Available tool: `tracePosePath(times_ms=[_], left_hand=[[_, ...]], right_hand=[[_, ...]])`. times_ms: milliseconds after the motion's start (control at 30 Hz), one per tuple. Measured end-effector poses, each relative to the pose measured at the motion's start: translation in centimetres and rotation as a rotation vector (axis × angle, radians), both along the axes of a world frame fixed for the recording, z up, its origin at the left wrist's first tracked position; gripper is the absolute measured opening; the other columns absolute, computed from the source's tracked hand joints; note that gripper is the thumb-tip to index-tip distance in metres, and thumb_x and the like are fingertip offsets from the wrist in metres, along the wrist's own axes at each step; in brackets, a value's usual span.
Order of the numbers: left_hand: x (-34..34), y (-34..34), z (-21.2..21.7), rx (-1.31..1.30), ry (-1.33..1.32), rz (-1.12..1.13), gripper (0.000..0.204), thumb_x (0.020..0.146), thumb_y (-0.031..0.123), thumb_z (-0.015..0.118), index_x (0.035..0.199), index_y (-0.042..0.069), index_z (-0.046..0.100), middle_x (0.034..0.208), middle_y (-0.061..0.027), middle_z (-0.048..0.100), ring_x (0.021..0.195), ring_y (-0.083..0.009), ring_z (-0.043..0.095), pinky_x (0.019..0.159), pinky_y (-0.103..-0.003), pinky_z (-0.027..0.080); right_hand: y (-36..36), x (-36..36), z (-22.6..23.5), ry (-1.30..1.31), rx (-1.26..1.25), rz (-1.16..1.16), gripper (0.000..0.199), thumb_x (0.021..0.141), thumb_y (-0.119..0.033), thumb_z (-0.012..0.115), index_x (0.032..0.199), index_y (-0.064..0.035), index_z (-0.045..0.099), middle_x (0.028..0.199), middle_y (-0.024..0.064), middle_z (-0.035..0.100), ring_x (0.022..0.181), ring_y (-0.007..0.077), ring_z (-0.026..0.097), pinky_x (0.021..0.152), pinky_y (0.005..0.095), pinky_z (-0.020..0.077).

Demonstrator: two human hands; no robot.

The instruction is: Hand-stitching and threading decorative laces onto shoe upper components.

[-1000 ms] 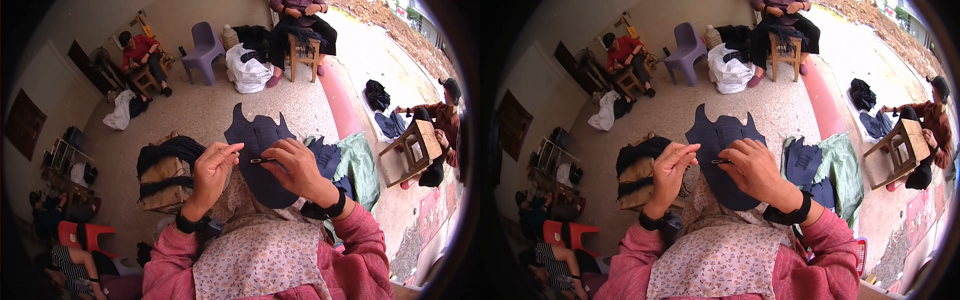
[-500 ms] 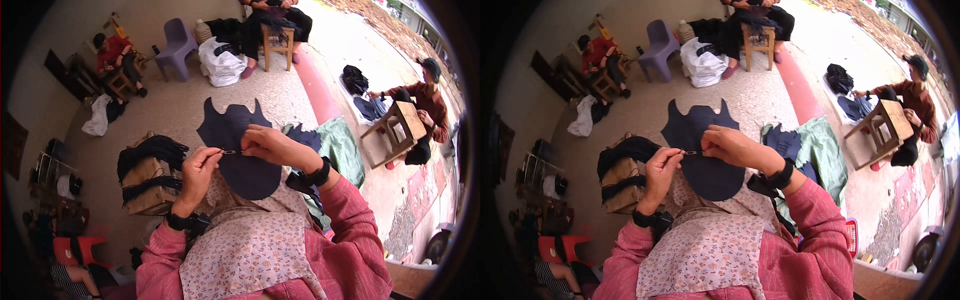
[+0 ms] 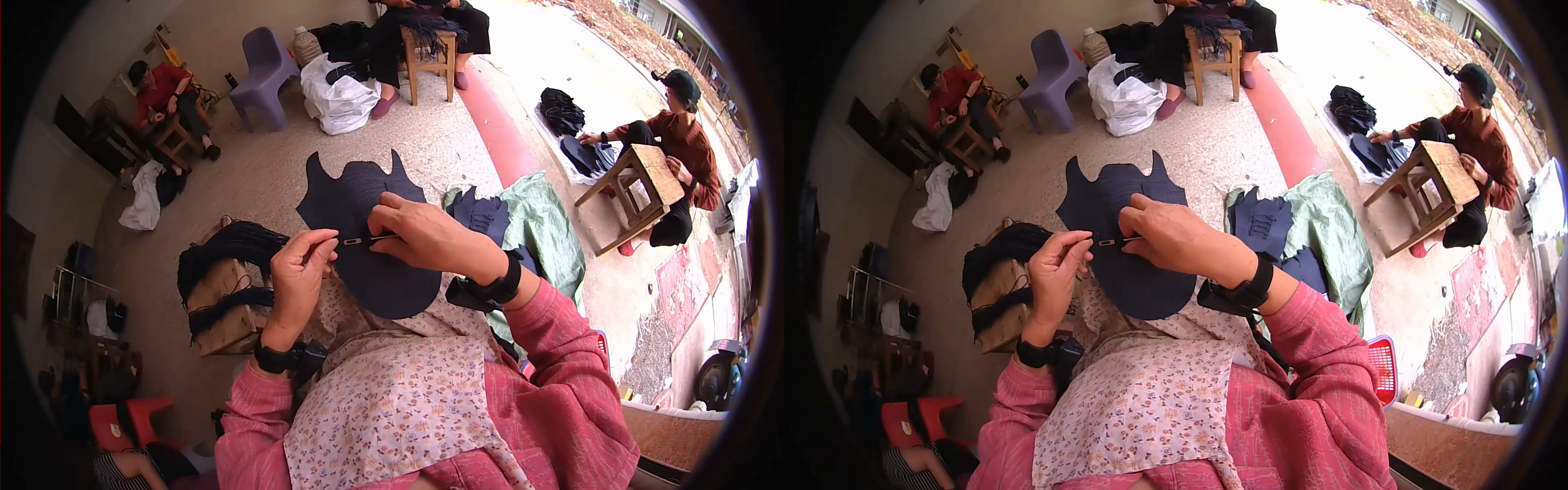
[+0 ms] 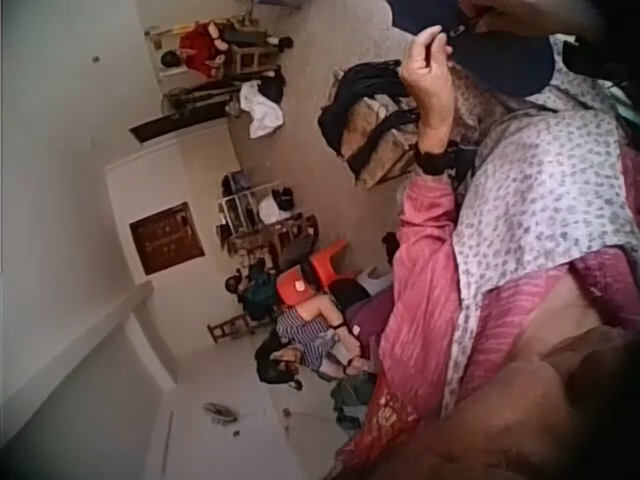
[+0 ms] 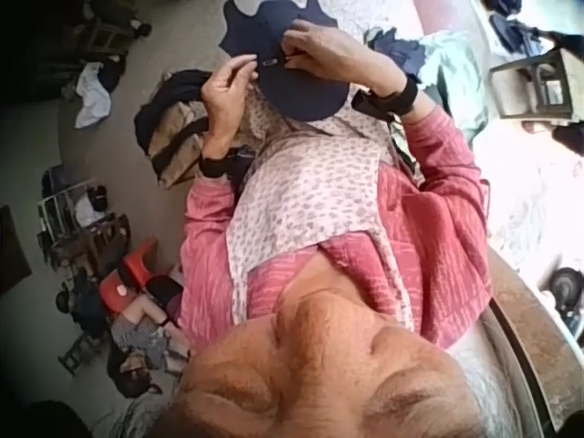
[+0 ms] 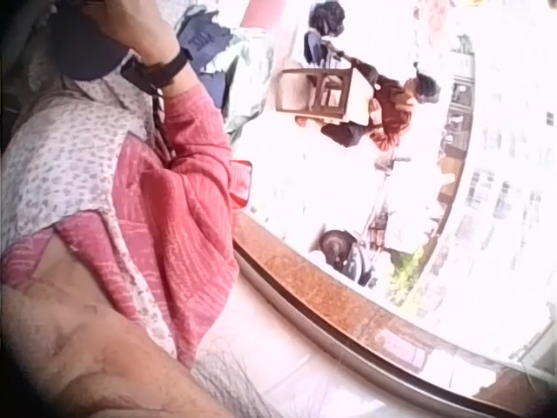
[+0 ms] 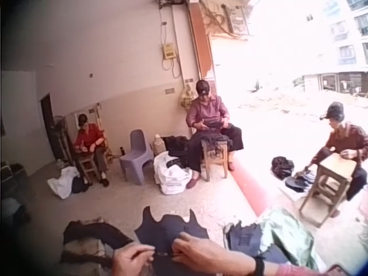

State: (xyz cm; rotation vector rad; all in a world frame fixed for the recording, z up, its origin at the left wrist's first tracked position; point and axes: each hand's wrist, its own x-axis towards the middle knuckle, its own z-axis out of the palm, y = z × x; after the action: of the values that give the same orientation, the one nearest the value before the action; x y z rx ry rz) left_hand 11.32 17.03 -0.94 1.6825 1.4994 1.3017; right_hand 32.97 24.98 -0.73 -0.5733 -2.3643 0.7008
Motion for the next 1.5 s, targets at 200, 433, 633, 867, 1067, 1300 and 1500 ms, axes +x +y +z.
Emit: tracePosePath(times_ms=[200, 433, 633, 867, 1067, 1300, 1500], left_hand=[[-1.6, 0.7, -1.2, -0.112, -0.271, -0.091, 0.012, 0.093, 0.006, 0.062, 0.104, 0.001, 0.065, 0.088, -0.0048, 0.065, 0.071, -0.0082, 0.061, 0.065, -0.021, 0.051], [-1.7, 0.6, -2.2, -0.018, -0.163, -0.145, 0.007, 0.088, -0.002, 0.064, 0.095, -0.002, 0.066, 0.103, -0.0047, 0.059, 0.078, -0.0067, 0.061, 0.067, -0.02, 0.052], [-1.2, 0.7, -1.7, 0.071, -0.163, -0.134, 0.005, 0.089, -0.001, 0.065, 0.094, -0.001, 0.066, 0.1, -0.0028, 0.058, 0.08, -0.0068, 0.059, 0.071, -0.019, 0.05], [0.5, 0.8, -1.9, 0.038, -0.276, -0.061, 0.006, 0.088, 0.002, 0.067, 0.095, 0.001, 0.067, 0.089, 0.0012, 0.06, 0.081, -0.0053, 0.058, 0.073, -0.018, 0.048], [1.4, 0.8, -2.0, -0.098, -0.491, -0.041, 0.014, 0.087, 0.007, 0.071, 0.1, 0.002, 0.07, 0.084, 0.003, 0.064, 0.079, -0.005, 0.058, 0.074, -0.019, 0.048], [0.6, 1.4, 1.5, -0.048, 0.03, -0.204, 0.011, 0.085, 0.005, 0.071, 0.096, 0.002, 0.07, 0.082, 0.0029, 0.063, 0.075, -0.0049, 0.056, 0.069, -0.019, 0.046], [0.2, 2.3, 1.3, 0.078, 0.301, -0.175, 0.01, 0.084, 0.008, 0.073, 0.092, 0.003, 0.07, 0.092, 0.0008, 0.062, 0.08, -0.0065, 0.056, 0.067, -0.02, 0.045]], right_hand=[[0.2, 0.0, 1.5, -0.177, 0.121, -0.057, 0.019, 0.082, -0.017, 0.069, 0.088, -0.0043, 0.056, 0.077, 0.013, 0.063, 0.078, 0.0343, 0.063, 0.066, 0.0443, 0.0474], [1.4, 0.1, -0.5, 0.061, -0.409, 0.066, 0.015, 0.089, -0.013, 0.066, 0.088, 0.0002, 0.06, 0.07, 0.0092, 0.062, 0.063, 0.0165, 0.058, 0.059, 0.0306, 0.0448], [1.1, -0.3, -0.8, 0.121, -0.592, 0.06, 0.013, 0.094, -0.014, 0.063, 0.091, -0.0011, 0.061, 0.073, -0.0024, 0.057, 0.068, 0.0048, 0.049, 0.06, 0.0233, 0.0399], [1.3, -0.3, -1.1, 0.191, -0.767, 0.095, 0.014, 0.095, -0.016, 0.062, 0.09, -0.0029, 0.063, 0.072, -0.0056, 0.054, 0.067, 0.0031, 0.048, 0.059, 0.0203, 0.0391], [1.1, -0.1, -0.7, 0.202, -0.793, 0.105, 0.013, 0.095, -0.016, 0.063, 0.09, -0.0031, 0.062, 0.073, -0.0052, 0.056, 0.067, 0.0033, 0.049, 0.059, 0.0202, 0.0398], [1.3, 0.2, -1.0, 0.142, -0.694, 0.103, 0.014, 0.094, -0.016, 0.063, 0.09, -0.0024, 0.061, 0.073, -0.0041, 0.056, 0.067, 0.0038, 0.049, 0.059, 0.0216, 0.041], [1.0, 0.1, -0.6, 0.049, -0.386, 0.094, 0.013, 0.092, -0.015, 0.063, 0.094, -0.0027, 0.06, 0.074, 0.0081, 0.061, 0.066, 0.017, 0.059, 0.062, 0.0299, 0.0461]])
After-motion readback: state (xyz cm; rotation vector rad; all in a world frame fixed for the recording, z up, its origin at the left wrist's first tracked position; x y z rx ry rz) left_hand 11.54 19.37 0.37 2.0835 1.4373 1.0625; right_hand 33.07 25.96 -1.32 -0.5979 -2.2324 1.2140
